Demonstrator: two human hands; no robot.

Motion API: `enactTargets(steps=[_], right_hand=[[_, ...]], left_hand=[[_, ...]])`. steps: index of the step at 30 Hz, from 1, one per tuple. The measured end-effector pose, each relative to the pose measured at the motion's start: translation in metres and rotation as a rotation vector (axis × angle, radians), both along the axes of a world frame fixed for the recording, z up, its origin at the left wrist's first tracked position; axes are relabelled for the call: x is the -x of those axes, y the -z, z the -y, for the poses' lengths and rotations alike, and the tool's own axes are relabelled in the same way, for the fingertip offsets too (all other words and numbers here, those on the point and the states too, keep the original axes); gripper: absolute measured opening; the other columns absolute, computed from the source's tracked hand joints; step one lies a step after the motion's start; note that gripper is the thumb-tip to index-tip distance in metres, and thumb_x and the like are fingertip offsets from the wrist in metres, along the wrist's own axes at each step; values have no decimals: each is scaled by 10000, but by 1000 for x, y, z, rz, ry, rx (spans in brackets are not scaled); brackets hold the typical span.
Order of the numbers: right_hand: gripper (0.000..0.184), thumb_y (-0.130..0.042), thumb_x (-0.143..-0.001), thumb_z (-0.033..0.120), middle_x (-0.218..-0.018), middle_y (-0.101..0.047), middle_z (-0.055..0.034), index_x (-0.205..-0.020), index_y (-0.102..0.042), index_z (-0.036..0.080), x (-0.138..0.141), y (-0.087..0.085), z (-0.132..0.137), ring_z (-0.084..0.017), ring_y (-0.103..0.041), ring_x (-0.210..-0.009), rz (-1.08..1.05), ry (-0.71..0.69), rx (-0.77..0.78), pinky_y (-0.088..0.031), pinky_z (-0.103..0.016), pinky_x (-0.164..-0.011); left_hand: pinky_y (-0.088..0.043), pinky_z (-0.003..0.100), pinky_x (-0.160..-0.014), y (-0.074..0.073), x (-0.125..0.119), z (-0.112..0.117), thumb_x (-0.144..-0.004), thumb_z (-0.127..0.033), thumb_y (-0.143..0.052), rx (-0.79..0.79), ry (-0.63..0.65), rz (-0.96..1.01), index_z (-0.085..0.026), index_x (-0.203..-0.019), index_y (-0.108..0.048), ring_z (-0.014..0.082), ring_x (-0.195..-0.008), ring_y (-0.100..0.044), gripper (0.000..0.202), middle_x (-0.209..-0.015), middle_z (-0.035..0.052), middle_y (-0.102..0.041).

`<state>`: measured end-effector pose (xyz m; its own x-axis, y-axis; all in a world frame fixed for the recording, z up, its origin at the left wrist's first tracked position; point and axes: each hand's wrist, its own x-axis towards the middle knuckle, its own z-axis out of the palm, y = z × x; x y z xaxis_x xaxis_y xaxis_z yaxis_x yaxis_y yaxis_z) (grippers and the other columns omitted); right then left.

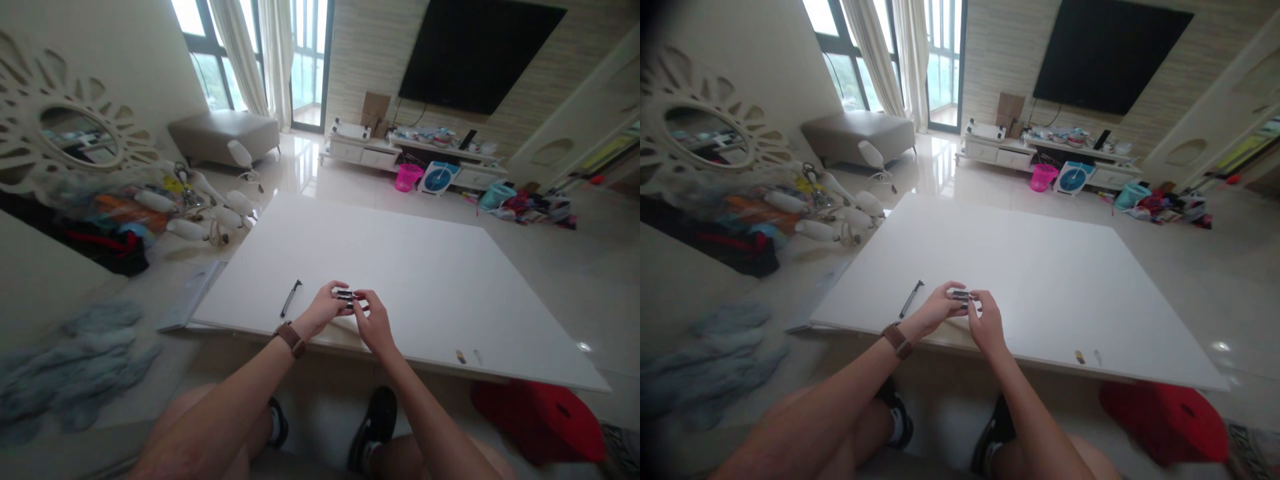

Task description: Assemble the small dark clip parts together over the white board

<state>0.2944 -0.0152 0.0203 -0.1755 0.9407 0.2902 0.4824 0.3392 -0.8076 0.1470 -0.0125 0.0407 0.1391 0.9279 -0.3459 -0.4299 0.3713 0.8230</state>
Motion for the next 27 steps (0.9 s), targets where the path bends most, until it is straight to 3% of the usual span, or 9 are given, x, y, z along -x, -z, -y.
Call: enactTargets(steps=[8, 16, 21, 27], right_hand=[[240, -515, -904, 243, -1090, -619, -83, -1128, -588, 196, 5, 3, 4, -195, -604, -962, -3, -49, -6, -526, -288, -696], [288, -517, -882, 202, -1140, -571, -92, -1155, -607, 218, 6, 2, 2, -210, -578, -1001, 29, -82, -14, -541, -302, -685], [466, -548, -871, 187, -1242, -536, -85, -1331, -539, 259, 6, 6, 2, -230, -542, -1125, 61, -84, -50, -552, -355, -789], [411, -534, -886, 173, -1272, -519, -77, -1274, -612, 286, 4, 8, 3, -236, -537, -1135, 114, -87, -69, -503, -441, -955]], left_hand=[[-571, 414, -807, -2, -1, 1, -706, 62, -569, 3, 18, -15, -160, -1003, -502, 218, -837, -707, 377, -905, 103, -679], [-556, 341, -751, 3, 1, -2, -790, -140, -559, 42, -30, -59, -157, -950, -541, 210, -847, -692, 162, -943, 125, -689], [-539, 327, -742, 5, 2, -1, -790, -285, -592, -31, 10, -20, -112, -886, -611, 193, -766, -683, 198, -966, 142, -682], [-541, 317, -723, 7, 0, 2, -766, -322, -596, -47, 29, -47, -121, -867, -638, 186, -797, -654, 229, -920, 112, -670]])
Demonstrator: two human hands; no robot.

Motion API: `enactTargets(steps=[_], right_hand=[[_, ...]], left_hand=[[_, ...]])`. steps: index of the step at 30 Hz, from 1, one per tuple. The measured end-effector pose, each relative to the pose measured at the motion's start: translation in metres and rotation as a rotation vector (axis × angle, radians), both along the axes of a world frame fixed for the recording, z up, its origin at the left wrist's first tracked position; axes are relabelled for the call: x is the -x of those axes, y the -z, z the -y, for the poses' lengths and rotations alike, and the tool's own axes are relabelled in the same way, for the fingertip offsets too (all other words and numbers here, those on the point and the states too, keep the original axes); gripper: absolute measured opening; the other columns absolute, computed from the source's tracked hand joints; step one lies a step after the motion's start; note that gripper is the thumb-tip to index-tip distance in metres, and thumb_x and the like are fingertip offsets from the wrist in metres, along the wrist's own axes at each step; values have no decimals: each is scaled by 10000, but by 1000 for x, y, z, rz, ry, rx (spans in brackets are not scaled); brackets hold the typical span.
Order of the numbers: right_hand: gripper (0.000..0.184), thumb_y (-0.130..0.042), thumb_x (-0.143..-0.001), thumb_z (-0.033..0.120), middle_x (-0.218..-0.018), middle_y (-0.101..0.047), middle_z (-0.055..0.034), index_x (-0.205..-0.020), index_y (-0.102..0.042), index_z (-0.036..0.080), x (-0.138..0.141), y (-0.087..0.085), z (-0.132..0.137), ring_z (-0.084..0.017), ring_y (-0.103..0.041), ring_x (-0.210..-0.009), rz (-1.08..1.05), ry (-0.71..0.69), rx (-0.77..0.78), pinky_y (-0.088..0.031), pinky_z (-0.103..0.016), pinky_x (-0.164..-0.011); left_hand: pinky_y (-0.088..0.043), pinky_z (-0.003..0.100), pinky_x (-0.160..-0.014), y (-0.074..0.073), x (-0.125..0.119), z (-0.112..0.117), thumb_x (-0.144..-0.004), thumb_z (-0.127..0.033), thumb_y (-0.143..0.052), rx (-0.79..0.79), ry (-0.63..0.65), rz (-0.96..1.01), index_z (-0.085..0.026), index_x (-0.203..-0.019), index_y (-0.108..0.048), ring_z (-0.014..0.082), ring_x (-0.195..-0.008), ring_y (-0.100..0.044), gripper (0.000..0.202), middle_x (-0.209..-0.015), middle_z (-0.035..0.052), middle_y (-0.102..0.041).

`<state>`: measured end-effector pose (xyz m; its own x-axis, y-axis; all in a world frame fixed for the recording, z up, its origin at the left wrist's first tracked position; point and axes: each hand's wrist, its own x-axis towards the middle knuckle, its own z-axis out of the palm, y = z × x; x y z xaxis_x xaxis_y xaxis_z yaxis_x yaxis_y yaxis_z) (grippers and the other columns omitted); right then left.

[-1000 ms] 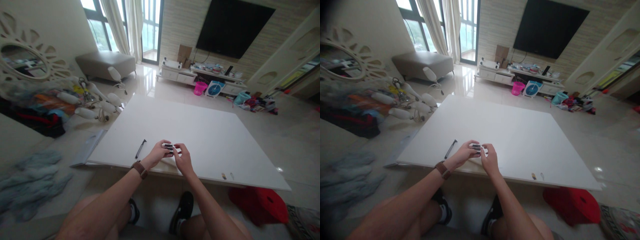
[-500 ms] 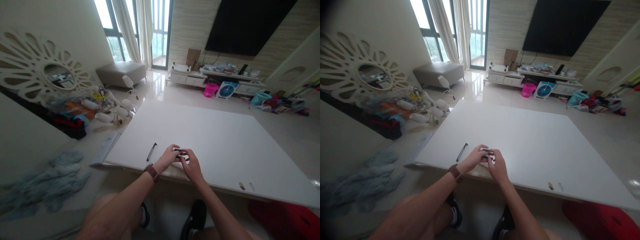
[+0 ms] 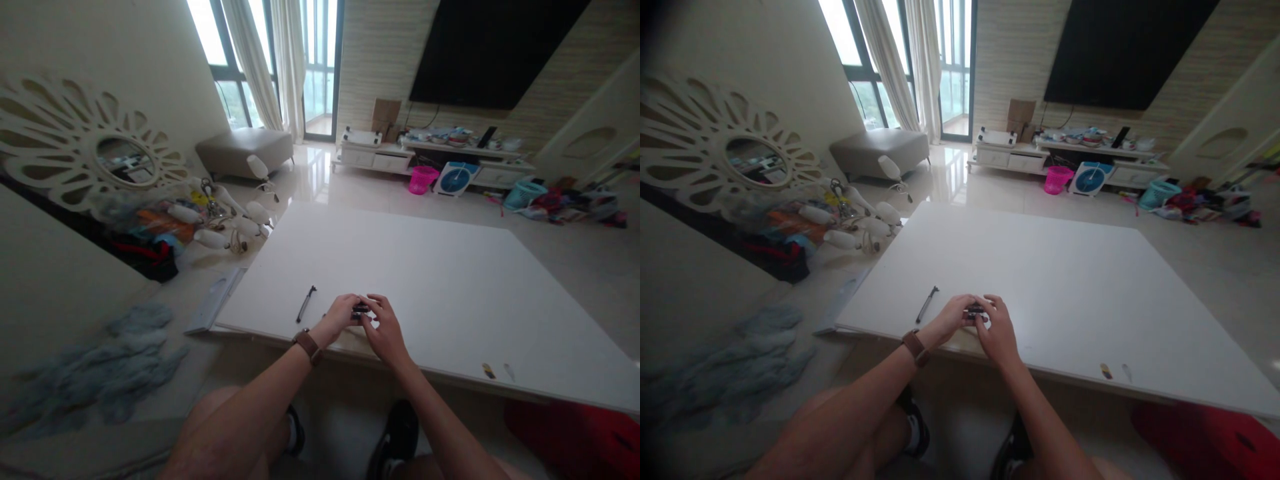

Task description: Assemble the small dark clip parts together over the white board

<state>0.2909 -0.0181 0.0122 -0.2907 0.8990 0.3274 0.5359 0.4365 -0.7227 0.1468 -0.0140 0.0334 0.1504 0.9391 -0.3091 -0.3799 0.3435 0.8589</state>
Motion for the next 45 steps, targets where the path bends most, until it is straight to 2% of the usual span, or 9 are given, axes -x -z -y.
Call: enactTargets(steps=[6, 10, 14, 22, 29, 31, 37, 40, 45], right_hand=[[334, -542, -893, 172, -1225, -544, -75, -1190, -658, 273, 1, -1, -1, -230, -541, -1080, 41, -66, -46, -478, -443, -971], [300, -534, -890, 170, -1182, -562, -71, -1159, -634, 258, 2, -4, -2, -230, -541, -1103, -23, -58, 26, -508, -406, -916], [241, -546, -863, 160, -1119, -570, -72, -1079, -626, 227, 2, -4, -2, -219, -558, -1014, -41, -33, 59, -519, -379, -840], [52, -526, -865, 178, -1004, -536, -68, -901, -560, 192, 1, 4, -4, -206, -540, -925, -65, -18, 109, -513, -336, -735], [63, -545, -857, 170, -998, -538, -68, -907, -576, 190, 1, 3, -5, -200, -532, -908, -94, -44, 154, -513, -298, -660], [45, -555, -858, 171, -993, -548, -64, -887, -585, 187, 1, 0, -5, -193, -539, -898, -95, -40, 165, -507, -289, -651], [51, -586, -855, 195, -975, -576, -60, -819, -621, 187, 0, -3, -6, -190, -562, -893, -121, -17, 193, -499, -285, -651], [45, -593, -846, 206, -978, -579, -68, -813, -618, 187, -1, -3, -5, -197, -564, -890, -136, -15, 194, -497, -286, -639], [44, -595, -844, 202, -956, -576, -63, -806, -609, 183, -1, -3, -4, -187, -559, -858, -125, -5, 186, -492, -287, -644]], left_hand=[[-518, 283, -605, -2, -1, -3, -750, -245, -552, 45, 16, -30, -118, -907, -627, 177, -641, -664, 215, -869, 113, -690], [-513, 272, -598, -6, -1, -3, -788, -261, -514, 33, 29, -38, -121, -896, -619, 180, -644, -674, 205, -856, 116, -689], [-522, 285, -594, -2, -3, -5, -828, -290, -442, 82, 24, -87, -137, -906, -594, 182, -661, -663, 229, -847, 112, -681], [-492, 239, -618, 12, -7, 2, -879, -396, -436, -141, 69, -400, -170, -843, -578, 162, -762, -612, 269, -858, 52, -631], [-467, 276, -775, 9, -2, 5, -901, -460, -450, -247, 61, -652, -177, -829, -616, 182, -855, -604, 336, -897, 54, -679], [-484, 279, -739, 7, -2, 5, -899, -451, -457, -210, 70, -652, -178, -860, -617, 185, -826, -618, 319, -883, 58, -679], [-507, 244, -514, 8, -6, 11, -895, -474, -487, -106, 108, -488, -201, -988, -578, 172, -640, -654, 302, -869, 58, -676], [-490, 223, -497, 9, -7, 13, -897, -461, -508, -110, 105, -530, -194, -994, -588, 151, -563, -635, 295, -796, 47, -679], [-495, 220, -526, 7, -5, 15, -899, -387, -506, -121, 118, -593, -184, -1001, -596, 146, -557, -639, 245, -771, 43, -688]])
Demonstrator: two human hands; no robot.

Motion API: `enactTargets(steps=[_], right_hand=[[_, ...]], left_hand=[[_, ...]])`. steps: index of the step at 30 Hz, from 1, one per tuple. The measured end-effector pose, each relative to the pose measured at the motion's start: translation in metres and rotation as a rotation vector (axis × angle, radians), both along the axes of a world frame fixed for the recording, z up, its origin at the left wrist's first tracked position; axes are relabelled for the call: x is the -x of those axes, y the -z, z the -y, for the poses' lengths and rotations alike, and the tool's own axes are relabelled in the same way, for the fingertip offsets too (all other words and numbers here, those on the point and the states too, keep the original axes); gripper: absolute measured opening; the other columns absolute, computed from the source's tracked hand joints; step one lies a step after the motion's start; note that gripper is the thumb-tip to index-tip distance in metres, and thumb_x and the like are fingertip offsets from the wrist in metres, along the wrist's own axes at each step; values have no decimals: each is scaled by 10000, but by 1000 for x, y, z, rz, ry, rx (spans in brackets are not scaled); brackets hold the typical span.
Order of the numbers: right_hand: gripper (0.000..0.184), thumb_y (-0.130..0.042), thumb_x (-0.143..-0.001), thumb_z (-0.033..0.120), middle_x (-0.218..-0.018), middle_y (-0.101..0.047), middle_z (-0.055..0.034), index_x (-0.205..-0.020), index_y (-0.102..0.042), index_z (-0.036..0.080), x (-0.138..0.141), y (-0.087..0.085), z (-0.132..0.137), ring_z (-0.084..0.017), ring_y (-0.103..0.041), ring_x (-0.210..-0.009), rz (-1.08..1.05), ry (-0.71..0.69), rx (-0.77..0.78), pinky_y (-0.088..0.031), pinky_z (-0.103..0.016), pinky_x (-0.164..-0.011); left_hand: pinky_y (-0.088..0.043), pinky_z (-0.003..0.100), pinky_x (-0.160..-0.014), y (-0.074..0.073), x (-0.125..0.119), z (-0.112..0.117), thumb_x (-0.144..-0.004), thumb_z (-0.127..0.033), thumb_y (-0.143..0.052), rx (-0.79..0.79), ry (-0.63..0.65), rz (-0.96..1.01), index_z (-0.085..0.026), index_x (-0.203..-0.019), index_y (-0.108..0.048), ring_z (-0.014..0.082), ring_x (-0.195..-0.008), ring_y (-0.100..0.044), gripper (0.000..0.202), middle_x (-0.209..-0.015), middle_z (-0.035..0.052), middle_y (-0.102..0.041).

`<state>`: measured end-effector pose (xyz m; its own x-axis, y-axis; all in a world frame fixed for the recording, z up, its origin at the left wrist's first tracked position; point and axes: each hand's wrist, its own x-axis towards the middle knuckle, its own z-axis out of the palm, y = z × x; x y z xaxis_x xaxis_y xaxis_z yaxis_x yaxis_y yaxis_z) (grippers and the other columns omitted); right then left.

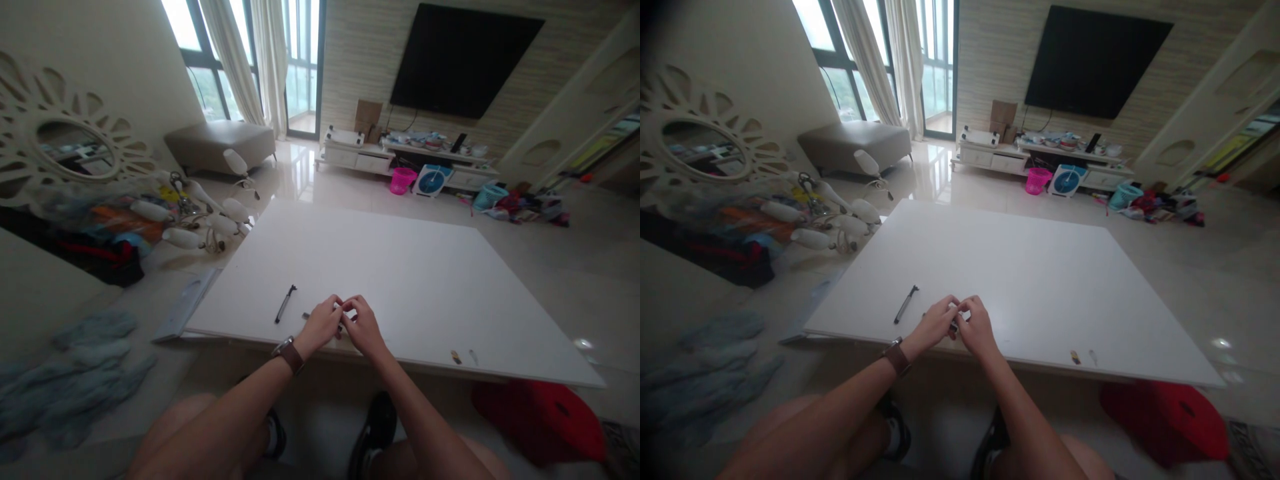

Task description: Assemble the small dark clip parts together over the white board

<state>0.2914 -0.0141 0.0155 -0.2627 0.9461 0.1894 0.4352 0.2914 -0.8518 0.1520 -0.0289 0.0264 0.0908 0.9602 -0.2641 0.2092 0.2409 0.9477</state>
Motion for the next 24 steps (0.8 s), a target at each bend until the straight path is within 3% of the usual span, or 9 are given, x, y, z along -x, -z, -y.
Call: enactTargets(steps=[13, 24], right_hand=[[48, -608, -847, 204, -925, -560, -41, -808, -593, 181, 0, 2, -4, -162, -549, -818, -7, -24, 27, -478, -266, -624], [58, -619, -844, 217, -908, -567, -41, -807, -588, 184, -1, 3, -1, -166, -547, -807, 2, -18, 14, -469, -272, -623]], left_hand=[[-459, 230, -481, -7, 2, -1, -891, -317, -411, -55, 56, -135, -197, -933, -566, 155, -519, -626, 200, -770, 44, -673], [-475, 227, -502, -4, 1, 1, -857, -272, -420, -58, 40, -112, -193, -905, -592, 161, -598, -630, 195, -802, 59, -662]])
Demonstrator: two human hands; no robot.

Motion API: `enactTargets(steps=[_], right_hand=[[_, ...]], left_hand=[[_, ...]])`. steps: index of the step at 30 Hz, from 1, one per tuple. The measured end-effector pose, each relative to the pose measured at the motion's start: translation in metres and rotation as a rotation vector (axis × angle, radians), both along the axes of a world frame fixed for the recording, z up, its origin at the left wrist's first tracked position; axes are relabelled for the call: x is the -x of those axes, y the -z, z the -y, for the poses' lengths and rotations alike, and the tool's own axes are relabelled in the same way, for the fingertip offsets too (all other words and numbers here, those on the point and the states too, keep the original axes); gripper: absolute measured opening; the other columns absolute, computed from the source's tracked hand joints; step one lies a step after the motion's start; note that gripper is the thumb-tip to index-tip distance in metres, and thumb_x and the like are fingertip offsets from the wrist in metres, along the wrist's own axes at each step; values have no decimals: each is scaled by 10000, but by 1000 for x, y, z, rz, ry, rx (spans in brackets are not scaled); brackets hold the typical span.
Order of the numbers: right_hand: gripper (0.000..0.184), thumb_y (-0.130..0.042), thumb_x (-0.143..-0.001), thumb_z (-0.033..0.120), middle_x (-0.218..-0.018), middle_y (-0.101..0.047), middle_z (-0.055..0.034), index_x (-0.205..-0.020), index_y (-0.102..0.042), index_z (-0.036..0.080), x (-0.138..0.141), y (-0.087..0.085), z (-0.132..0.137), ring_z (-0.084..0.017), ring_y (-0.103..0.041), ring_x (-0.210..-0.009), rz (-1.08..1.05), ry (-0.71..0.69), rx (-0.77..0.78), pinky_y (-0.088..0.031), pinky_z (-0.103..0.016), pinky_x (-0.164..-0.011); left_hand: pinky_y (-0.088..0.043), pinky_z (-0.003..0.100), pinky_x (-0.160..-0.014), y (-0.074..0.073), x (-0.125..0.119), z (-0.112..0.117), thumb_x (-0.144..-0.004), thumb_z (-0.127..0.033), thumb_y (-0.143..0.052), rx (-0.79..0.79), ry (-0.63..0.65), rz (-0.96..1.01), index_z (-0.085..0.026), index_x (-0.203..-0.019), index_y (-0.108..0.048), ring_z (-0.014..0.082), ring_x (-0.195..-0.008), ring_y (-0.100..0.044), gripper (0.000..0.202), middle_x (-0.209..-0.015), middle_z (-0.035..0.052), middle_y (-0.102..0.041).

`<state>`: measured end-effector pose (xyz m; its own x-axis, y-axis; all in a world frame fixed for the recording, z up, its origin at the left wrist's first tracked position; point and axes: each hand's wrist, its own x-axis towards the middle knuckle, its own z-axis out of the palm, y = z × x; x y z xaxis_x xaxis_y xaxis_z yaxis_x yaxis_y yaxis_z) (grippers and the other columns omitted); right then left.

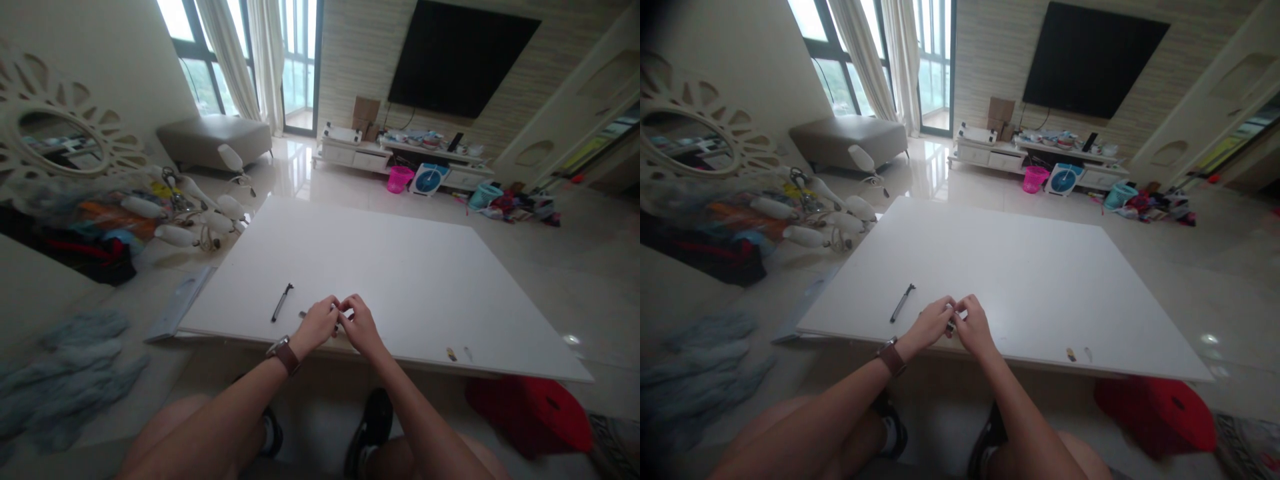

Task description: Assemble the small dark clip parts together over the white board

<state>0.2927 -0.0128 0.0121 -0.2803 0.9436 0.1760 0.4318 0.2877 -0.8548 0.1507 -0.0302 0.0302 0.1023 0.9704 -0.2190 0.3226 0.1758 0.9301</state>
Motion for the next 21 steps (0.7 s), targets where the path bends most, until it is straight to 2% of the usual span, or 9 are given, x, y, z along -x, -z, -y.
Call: enactTargets(steps=[11, 17, 21], right_hand=[[64, -616, -835, 194, -891, -561, -31, -783, -580, 183, 1, -1, -2, -159, -549, -800, 6, -2, 14, -468, -267, -628], [80, -605, -871, 262, -924, -596, -43, -896, -588, 188, 3, -4, 5, -177, -578, -869, -29, 62, -41, -478, -272, -652], [123, -577, -885, 287, -956, -613, -62, -955, -593, 187, 5, -4, 5, -190, -593, -895, -50, 107, -65, -489, -286, -672]], left_hand=[[-504, 259, -492, 1, 2, -4, -876, -308, -391, -13, 11, -21, -200, -850, -573, 171, -590, -609, 213, -782, 57, -635], [-527, 228, -512, -6, 0, -5, -879, -285, -434, 34, -33, 171, -182, -866, -570, 160, -670, -632, 171, -818, 54, -633], [-549, 248, -524, -10, -1, -5, -912, -307, -409, 15, -70, 256, -173, -884, -549, 165, -698, -634, 196, -844, 58, -606]])
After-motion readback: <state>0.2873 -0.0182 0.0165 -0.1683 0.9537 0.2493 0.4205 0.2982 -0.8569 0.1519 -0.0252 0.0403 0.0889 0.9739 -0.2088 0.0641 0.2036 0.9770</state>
